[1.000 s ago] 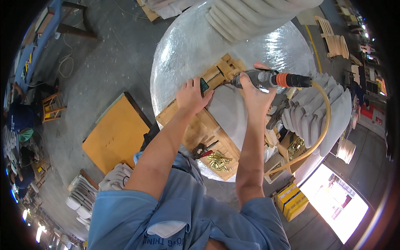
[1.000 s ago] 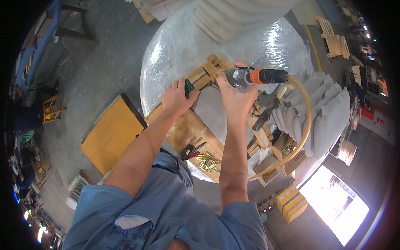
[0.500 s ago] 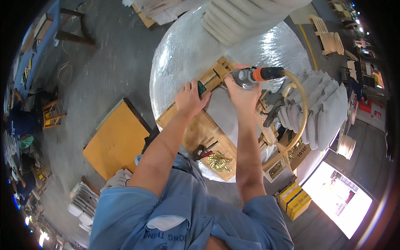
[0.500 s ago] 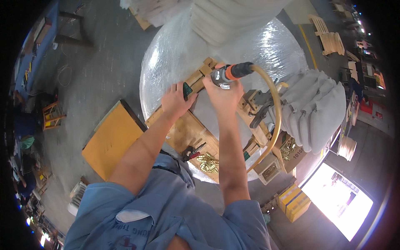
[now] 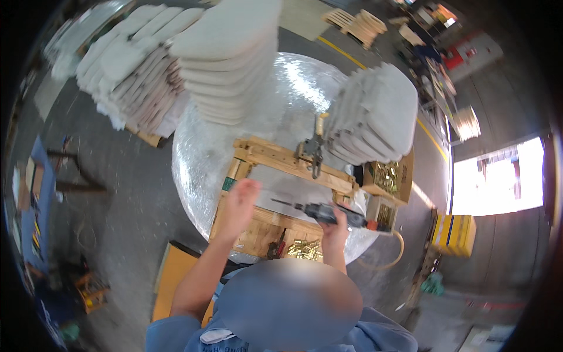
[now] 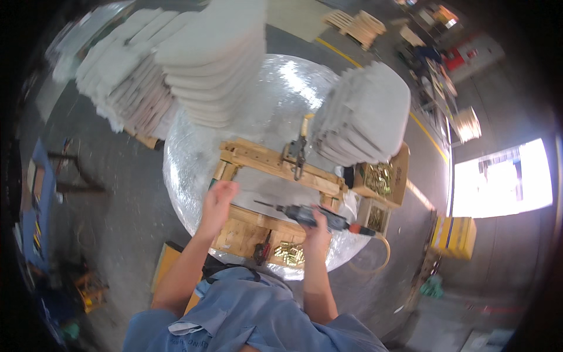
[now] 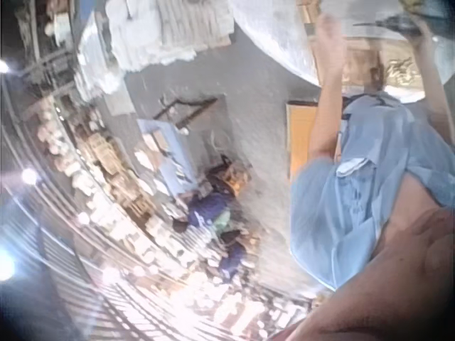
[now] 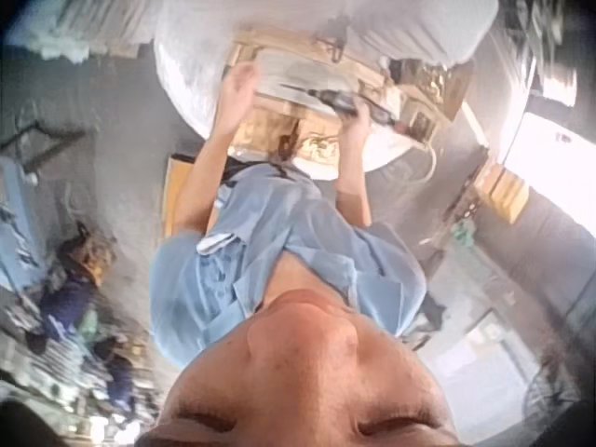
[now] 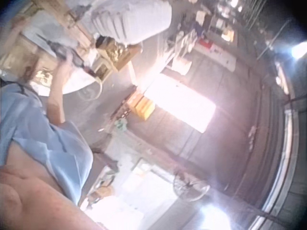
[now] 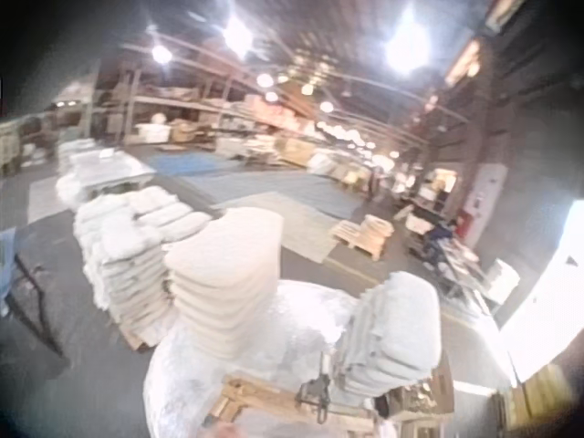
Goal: The person places a gray cushion into a wooden jig, secures it with a clamp, and uses a pneumatic drill to drive brass fasteners into the cushion. The person repeats this process for multiple cushions, removing each finished unit and stacking it nearby.
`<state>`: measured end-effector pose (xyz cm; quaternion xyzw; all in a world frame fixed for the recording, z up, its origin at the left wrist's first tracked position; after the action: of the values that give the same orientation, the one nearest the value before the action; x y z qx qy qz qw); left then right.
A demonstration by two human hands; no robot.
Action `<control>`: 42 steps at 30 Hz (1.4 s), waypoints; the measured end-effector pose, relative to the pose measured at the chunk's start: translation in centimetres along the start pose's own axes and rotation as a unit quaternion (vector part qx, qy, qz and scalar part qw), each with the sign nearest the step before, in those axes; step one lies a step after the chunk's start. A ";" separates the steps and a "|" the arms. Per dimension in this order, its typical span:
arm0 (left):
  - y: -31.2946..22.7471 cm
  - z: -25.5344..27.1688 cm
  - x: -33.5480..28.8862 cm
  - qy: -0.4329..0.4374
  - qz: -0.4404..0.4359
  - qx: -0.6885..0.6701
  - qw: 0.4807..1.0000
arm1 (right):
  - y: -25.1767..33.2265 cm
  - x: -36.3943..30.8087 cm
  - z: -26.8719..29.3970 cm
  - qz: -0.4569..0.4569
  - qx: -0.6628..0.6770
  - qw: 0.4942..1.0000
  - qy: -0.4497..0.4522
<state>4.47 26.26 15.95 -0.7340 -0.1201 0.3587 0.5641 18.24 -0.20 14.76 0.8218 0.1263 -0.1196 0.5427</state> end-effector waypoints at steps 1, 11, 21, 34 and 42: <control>-4.1 -3.2 -3.3 0.158 -0.080 -0.077 0.981 | -0.1 -0.3 4.0 -0.019 0.049 0.998 -0.032; -26.3 -13.4 -28.1 0.673 0.189 -0.356 0.620 | -1.2 -10.1 25.1 0.033 0.223 0.918 -0.325; -29.3 -18.8 -37.3 0.483 0.150 -0.595 0.625 | -5.8 -2.8 29.4 0.019 0.465 0.801 -0.377; -22.3 -19.3 -33.3 0.607 0.015 -0.546 0.577 | -9.1 11.2 29.2 -0.038 0.547 0.761 -0.348; -22.9 -17.2 -20.6 0.489 -0.244 -0.189 0.816 | -10.0 6.8 27.5 -0.133 0.436 0.835 -0.309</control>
<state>6.43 9.22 46.77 -0.8516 -0.0690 -0.2268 0.4676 19.63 -21.23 -6.63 0.8689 -0.0051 -0.4806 0.1182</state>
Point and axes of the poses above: each hand's wrist, its own x-axis towards the middle knuckle, its own z-axis out of the back of the hand, y = z × x, the point moved 2 cm from there along x, towards the middle knuckle, and after that the axes turned 4 degrees about z, right-handed, at the moved point
